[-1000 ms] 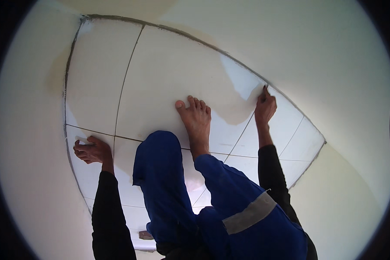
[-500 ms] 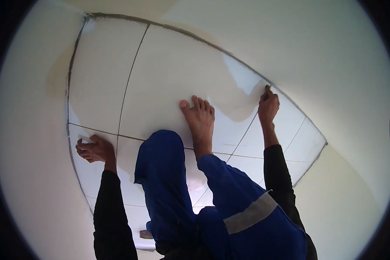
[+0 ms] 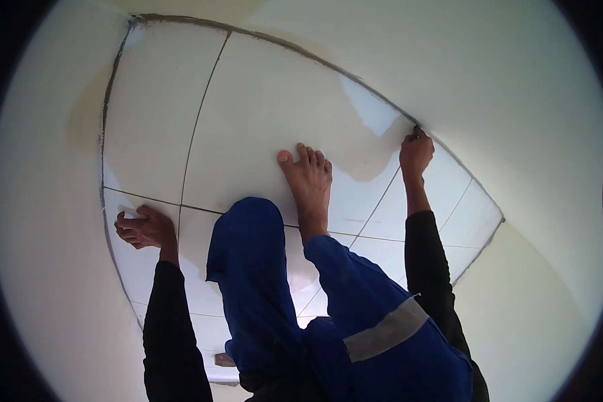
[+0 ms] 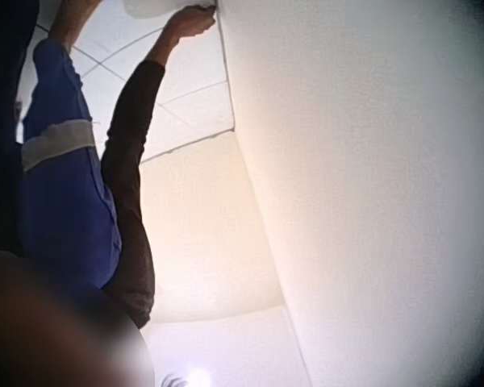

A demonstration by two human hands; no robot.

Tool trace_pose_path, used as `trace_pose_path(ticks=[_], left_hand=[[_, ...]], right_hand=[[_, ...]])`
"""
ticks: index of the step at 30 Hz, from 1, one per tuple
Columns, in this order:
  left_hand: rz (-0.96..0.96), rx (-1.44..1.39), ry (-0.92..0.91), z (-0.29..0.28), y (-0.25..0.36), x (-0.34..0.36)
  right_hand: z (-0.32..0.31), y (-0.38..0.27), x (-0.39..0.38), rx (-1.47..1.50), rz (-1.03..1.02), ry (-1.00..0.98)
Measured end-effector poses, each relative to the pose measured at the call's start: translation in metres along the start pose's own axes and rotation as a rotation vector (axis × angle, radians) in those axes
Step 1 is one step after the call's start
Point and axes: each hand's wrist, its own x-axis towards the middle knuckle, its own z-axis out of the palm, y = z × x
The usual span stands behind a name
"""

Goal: Applying and cleaning grout between floor tiles using a small tool and a cloth.

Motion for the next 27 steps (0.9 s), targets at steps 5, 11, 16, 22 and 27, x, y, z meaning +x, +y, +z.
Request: trace_pose_path(ticks=[5,11,16,22,27], left_hand=[[-0.023,0.022,-0.018,-0.002,-0.009,0.001],[-0.011,0.035,-0.004,0.0,-0.01,0.001],[0.012,0.022,-0.002,0.0,-0.003,0.0],[0.002,0.026,-0.004,0.001,-0.009,0.002],[-0.005,0.039,0.0,0.003,-0.007,0.0]], right_hand=[[-0.006,-0.023,-0.015,0.046,-0.078,0.051],[-0.005,-0.004,-0.021,0.015,-0.125,0.073],[-0.011,0.055,-0.007,0.031,-0.145,0.085],[-0.007,0.062,-0.009,-0.053,-0.004,0.144],[-0.008,0.056,-0.013,-0.081,-0.132,0.118]])
